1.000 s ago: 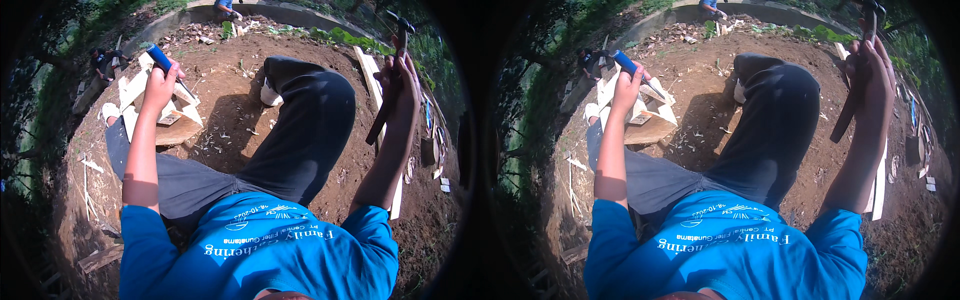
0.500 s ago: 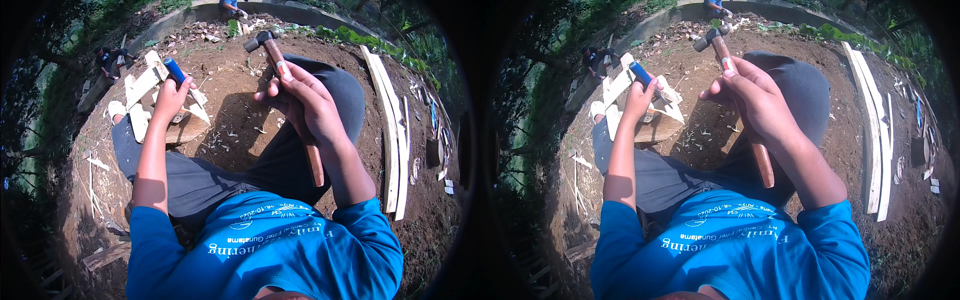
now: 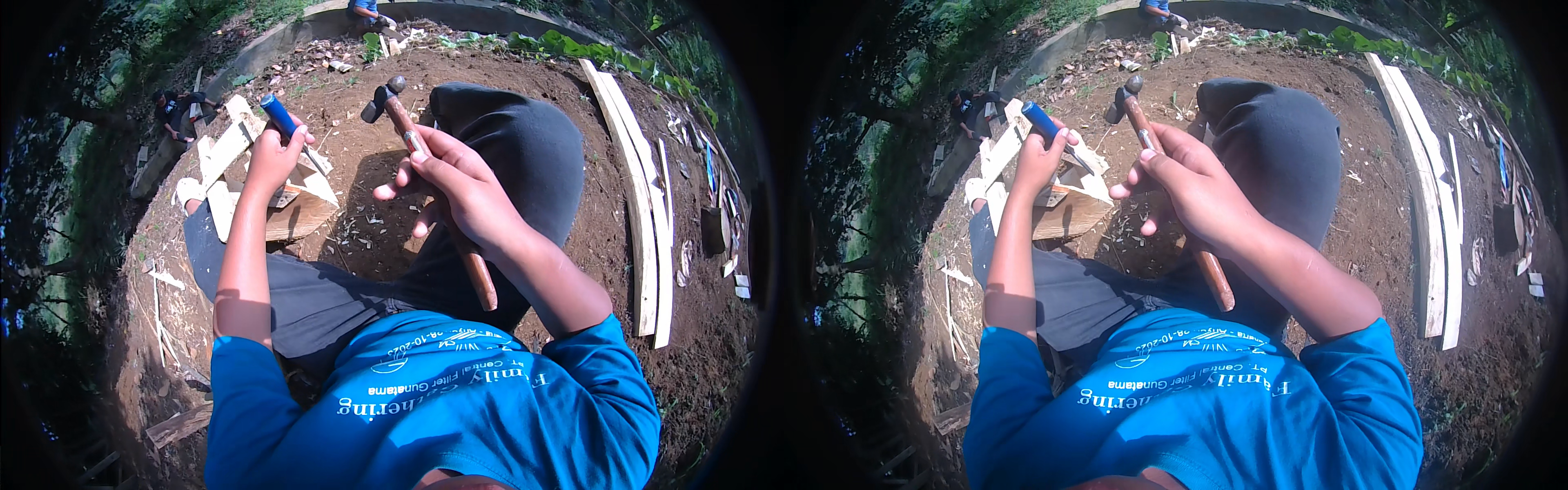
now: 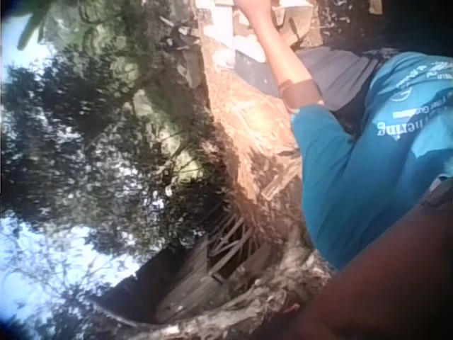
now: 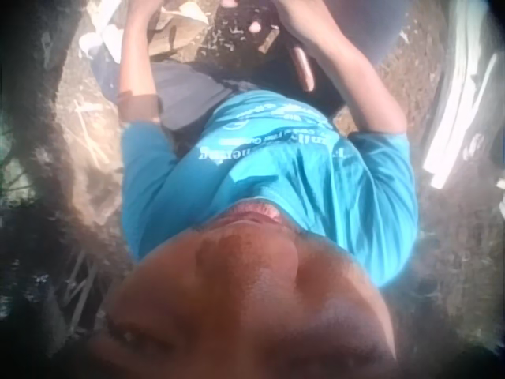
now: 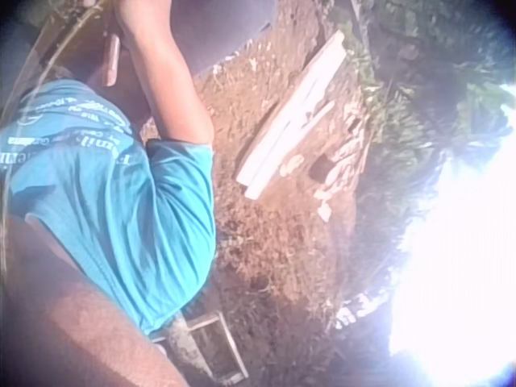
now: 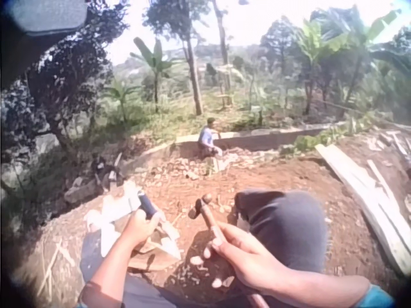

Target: The person holds a chisel against a wooden block and strikes it repeatedly with a hammer to shape the wood.

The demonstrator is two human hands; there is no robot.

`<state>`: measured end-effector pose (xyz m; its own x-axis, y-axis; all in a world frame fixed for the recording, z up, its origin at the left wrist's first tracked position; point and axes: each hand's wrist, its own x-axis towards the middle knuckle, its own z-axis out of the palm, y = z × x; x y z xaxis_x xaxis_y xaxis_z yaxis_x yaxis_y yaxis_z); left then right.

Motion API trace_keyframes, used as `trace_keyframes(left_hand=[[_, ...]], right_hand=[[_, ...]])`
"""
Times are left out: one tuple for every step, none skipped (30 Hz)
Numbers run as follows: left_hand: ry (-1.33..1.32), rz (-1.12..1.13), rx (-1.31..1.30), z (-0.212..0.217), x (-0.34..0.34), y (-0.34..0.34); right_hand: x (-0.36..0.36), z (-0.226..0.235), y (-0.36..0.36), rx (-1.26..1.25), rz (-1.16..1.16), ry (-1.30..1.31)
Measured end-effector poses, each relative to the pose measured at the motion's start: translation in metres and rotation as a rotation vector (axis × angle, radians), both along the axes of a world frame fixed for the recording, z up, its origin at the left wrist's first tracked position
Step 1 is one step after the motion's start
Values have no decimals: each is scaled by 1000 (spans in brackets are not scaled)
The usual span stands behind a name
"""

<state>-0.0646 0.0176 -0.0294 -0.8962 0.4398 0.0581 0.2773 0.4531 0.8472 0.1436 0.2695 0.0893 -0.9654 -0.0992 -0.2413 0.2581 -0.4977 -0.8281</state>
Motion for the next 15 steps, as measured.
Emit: trace_keyframes(left_hand=[[0, -2, -1, 0, 0, 1], [-1, -4, -2, 0, 0, 1], [3, -9, -7, 0, 0, 1], [4, -13, -9, 0, 1, 2], [6, -17, -12, 0, 1, 2], [6, -21, -15, 0, 2, 3], [6, -25, -18, 0, 3, 3], [7, -28, -21, 0, 3, 3], [-2, -28, -28, 0, 3, 2], [-11, -28, -35, -1, 3, 2], [-20, -28, -41, -2, 3, 2], [-25, -28, -36, -4, 3, 1], [-30, -26, -31, -5, 3, 0], [-35, -24, -26, -6, 3, -2], [-36, -30, -2, -9, 1, -4]], right_hand=[[0, -2, 2, -14, 2, -5], [0, -5, 3, -25, 8, 5], [0, -8, 3, -36, 15, 15], [1, -10, 3, -45, 23, 24], [1, -10, 3, -42, 25, 24], [1, -11, 3, -40, 27, 24], [1, -11, 3, -39, 31, 24], [1, -12, 3, -40, 32, 23], [1, -13, 2, -41, 32, 21], [1, -13, 2, -42, 32, 18], [1, -13, 2, -21, 31, 27], [0, -14, 2, 0, 31, 36], [-1, -14, 2, 20, 32, 45], [-1, -13, 2, 35, 36, 46], [0, -11, 3, 49, 40, 46]])
